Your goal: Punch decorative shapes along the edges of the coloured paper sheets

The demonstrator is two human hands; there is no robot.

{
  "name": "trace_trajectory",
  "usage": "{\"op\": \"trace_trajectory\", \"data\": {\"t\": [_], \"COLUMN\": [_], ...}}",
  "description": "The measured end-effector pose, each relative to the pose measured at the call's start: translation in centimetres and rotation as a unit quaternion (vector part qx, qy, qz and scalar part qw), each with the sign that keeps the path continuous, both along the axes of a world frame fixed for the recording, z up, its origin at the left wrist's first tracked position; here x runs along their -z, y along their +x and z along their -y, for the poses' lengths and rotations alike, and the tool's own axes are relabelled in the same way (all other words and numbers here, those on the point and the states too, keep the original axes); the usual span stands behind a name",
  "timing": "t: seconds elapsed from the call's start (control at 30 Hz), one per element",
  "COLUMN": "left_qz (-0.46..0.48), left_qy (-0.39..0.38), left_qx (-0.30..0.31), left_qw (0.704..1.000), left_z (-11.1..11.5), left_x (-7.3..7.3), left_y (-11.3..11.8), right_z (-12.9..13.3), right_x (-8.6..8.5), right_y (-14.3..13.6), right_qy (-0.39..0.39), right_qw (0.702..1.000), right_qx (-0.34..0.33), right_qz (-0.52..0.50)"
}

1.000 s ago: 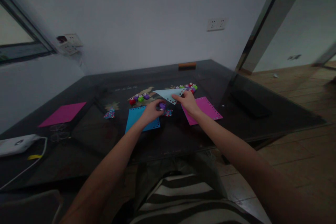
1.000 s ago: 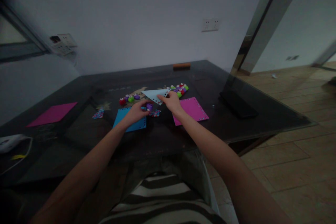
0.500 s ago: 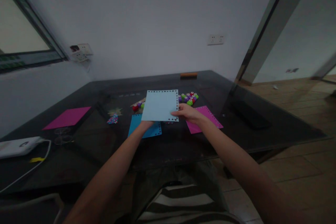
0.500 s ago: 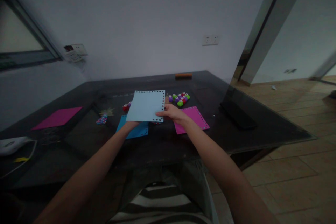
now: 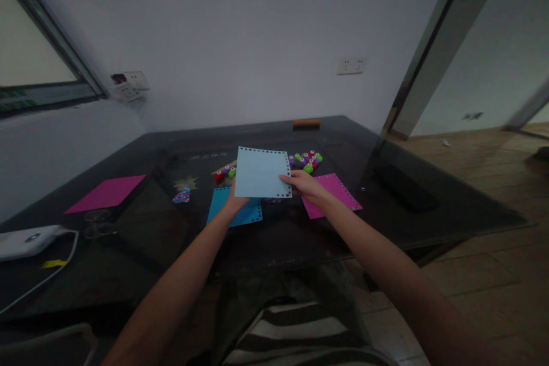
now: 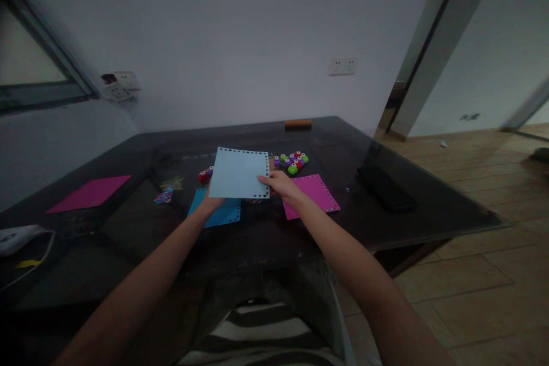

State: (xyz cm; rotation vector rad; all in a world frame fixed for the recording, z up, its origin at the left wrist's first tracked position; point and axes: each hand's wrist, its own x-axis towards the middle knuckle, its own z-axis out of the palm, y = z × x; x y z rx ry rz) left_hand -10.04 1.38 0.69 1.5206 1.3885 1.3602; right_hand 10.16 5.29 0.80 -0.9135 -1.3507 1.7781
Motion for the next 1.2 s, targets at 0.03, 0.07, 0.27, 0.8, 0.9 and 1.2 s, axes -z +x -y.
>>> {"op": "trace_trajectory", "data": {"t": [0.03, 0.07, 0.27, 0.8, 0.9, 1.2], "left_qz": [-0.019, -0.039, -0.109, 0.219, 0.256, 0.166], "left_qy": [0.024, 0.047, 0.067, -0.064, -0.092, -0.097], "left_qx": [-0.018, -0.033, -0.055, 0.052, 0.072, 0.07], "left_qw": [0.999, 0.998, 0.99, 0.972, 0.96, 0.979], "left_z": [0.1, 0.3, 1.0, 1.0, 1.3, 1.6], "left_x": [-0.2, -0.4, -1.5, -0.7, -0.6, -0.2], "left_y": [0.2, 0.4, 1.0, 1.9, 2.3, 3.1], "right_z": [-0.2, -0.3, -1.1, -1.4, -0.6, 1.0], "right_x": [0.1, 0.2, 0.5, -4.1, -2.4, 0.9], "right_y": [0.0, 0.1, 0.3, 11.5, 14.6, 15.9], "right_qy": [0.002, 0.008, 0.058, 0.15, 0.136, 0.139], "right_qw": [1.0, 1.0, 0.992, 0.972, 0.973, 0.954], "right_qx": [0.009, 0.022, 0.11, 0.176, 0.167, 0.193], "right_qz": [-0.006, -0.01, 0.019, 0.039, 0.089, 0.182]}}
